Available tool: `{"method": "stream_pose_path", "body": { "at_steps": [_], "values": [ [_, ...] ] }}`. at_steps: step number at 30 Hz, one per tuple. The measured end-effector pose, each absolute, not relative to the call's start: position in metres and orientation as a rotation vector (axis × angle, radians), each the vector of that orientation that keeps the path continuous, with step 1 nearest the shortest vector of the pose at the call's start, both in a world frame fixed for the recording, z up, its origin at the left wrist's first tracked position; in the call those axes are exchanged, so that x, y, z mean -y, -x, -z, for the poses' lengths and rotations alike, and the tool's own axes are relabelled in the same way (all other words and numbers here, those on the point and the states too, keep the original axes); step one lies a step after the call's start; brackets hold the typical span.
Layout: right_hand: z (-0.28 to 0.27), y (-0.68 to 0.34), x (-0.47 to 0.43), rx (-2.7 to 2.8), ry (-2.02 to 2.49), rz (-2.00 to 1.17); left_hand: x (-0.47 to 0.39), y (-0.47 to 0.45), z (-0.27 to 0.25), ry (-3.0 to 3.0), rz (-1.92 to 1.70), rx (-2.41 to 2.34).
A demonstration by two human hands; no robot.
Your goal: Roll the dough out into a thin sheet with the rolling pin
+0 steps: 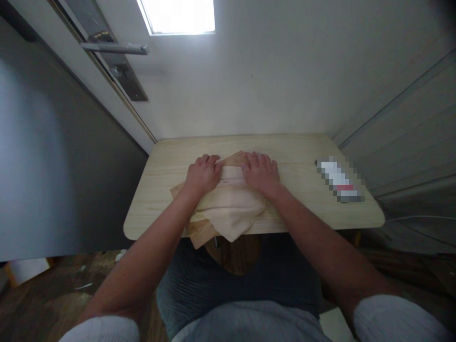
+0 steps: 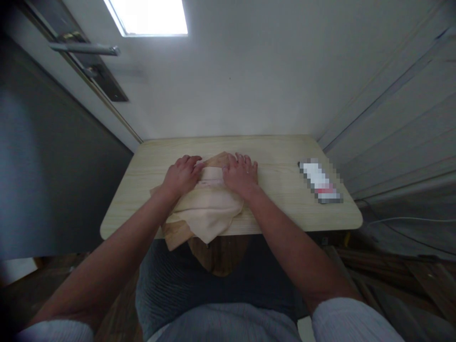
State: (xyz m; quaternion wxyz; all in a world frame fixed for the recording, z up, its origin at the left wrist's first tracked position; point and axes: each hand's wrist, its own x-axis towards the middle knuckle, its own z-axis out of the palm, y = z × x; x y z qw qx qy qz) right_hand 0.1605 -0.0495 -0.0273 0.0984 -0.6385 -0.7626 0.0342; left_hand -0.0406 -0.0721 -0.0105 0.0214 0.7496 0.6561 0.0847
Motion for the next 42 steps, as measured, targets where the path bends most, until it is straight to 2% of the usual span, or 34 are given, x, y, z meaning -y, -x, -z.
{"method": "stream_pose_path", "body": {
  "at_steps": [14, 28, 42],
  "values": [
    [0.032, -0.170, 0.112, 2.268, 1.785, 0.062, 0.131, 0.032, 0.019, -2.381, -0.395, -2.072],
    [0.023, -0.159, 0.051, 2.349, 1.936, -0.154, 0.075, 0.042, 0.017, -2.294, -0.364, -2.036],
    [0.021, -0.154, 0.019, 2.317, 1.909, -0.200, 0.049, 0.043, 0.011, -2.270, -0.265, -2.058]
  ]
}}
